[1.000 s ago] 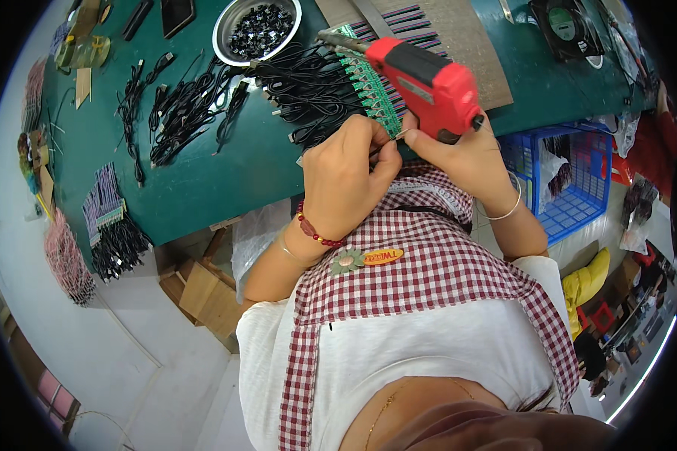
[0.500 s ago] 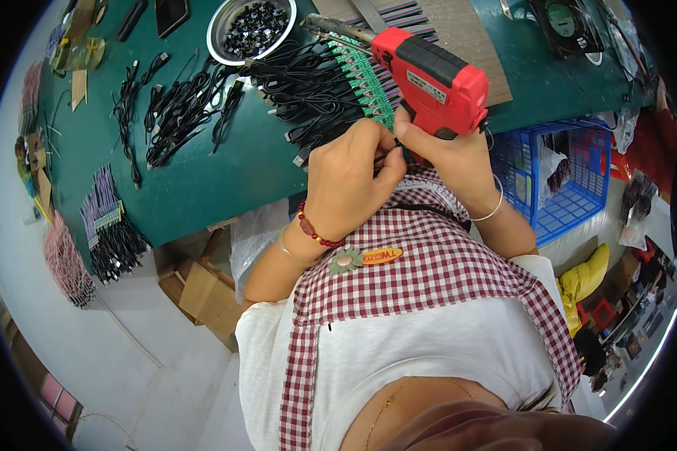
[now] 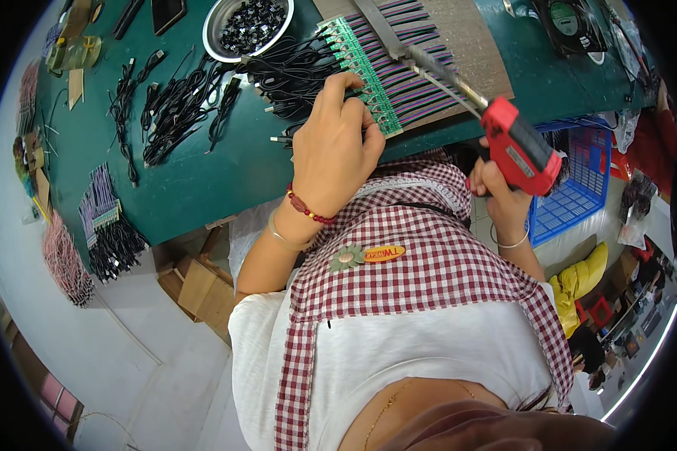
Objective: The person solders the wire leads of USB cables onto circuit board strips using a soldering tool, then moves the finished pieces and positions new boards on the table.
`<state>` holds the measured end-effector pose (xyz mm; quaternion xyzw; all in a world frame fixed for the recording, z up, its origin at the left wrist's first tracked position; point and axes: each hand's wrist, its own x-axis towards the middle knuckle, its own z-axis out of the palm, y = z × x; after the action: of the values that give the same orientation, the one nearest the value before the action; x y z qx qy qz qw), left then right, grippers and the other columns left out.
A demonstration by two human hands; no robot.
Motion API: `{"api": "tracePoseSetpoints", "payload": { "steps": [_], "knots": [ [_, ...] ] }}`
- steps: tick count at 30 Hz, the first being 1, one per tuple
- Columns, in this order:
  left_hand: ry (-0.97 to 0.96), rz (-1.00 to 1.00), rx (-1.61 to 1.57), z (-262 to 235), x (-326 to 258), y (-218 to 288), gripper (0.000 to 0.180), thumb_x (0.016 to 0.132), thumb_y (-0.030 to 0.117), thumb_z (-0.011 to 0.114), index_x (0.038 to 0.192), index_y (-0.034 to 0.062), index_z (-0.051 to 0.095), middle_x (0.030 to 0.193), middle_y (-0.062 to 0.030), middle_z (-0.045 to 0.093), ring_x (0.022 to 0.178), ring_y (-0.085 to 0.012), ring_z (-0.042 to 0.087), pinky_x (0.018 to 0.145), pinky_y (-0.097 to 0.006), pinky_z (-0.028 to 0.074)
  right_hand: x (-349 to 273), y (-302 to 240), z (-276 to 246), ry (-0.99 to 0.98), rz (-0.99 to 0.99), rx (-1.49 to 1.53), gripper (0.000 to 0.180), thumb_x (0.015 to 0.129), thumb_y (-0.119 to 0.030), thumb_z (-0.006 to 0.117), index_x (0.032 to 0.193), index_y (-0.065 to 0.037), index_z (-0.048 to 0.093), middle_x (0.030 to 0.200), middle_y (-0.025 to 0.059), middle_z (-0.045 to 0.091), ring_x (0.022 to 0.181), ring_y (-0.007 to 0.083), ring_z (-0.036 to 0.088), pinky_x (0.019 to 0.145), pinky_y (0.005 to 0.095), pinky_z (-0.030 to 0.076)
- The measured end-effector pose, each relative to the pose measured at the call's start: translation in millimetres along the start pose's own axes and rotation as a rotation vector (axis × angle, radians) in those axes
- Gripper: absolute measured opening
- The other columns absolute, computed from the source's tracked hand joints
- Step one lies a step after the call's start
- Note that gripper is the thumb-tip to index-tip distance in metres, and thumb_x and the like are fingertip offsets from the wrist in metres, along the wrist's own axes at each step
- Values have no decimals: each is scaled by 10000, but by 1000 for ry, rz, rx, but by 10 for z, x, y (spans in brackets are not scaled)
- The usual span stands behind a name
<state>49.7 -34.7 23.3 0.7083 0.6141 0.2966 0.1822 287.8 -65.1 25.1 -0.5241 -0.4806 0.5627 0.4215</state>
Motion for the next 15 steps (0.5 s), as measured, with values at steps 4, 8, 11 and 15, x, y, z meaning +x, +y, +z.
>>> {"api": "tracePoseSetpoints", "payload": {
  "steps": [4,8,11,15],
  "knots": [
    [-22,-33,17,-9,17,9,99,686,60,617,687,29,524,1072,-79,554,717,-258,600,572,-336,479,-296,413,-329,-14,-28,-150,357,866,-154,594,1141,41,478,630,51,496,531,111,445,533,251,379],
    [-53,-13,61,-12,24,9,95,670,38,613,689,-3,529,1081,-102,538,814,-249,600,559,-345,508,-468,447,-428,-73,16,-199,299,818,-138,653,1062,-1,546,767,45,562,658,127,514,601,278,425],
    [-41,-31,57,5,22,16,94,675,46,613,680,12,526,1081,-90,547,760,-253,603,562,-346,495,-408,370,-377,-111,-32,-292,217,758,-131,707,937,-40,625,848,61,604,718,178,571,622,312,450],
    [-13,-45,50,28,15,20,98,678,53,617,669,29,522,1083,-74,554,702,-256,605,561,-346,483,-389,356,-345,-141,-100,-357,185,723,-117,699,872,-39,623,772,88,565,639,222,546,563,318,422]
  ]
}}
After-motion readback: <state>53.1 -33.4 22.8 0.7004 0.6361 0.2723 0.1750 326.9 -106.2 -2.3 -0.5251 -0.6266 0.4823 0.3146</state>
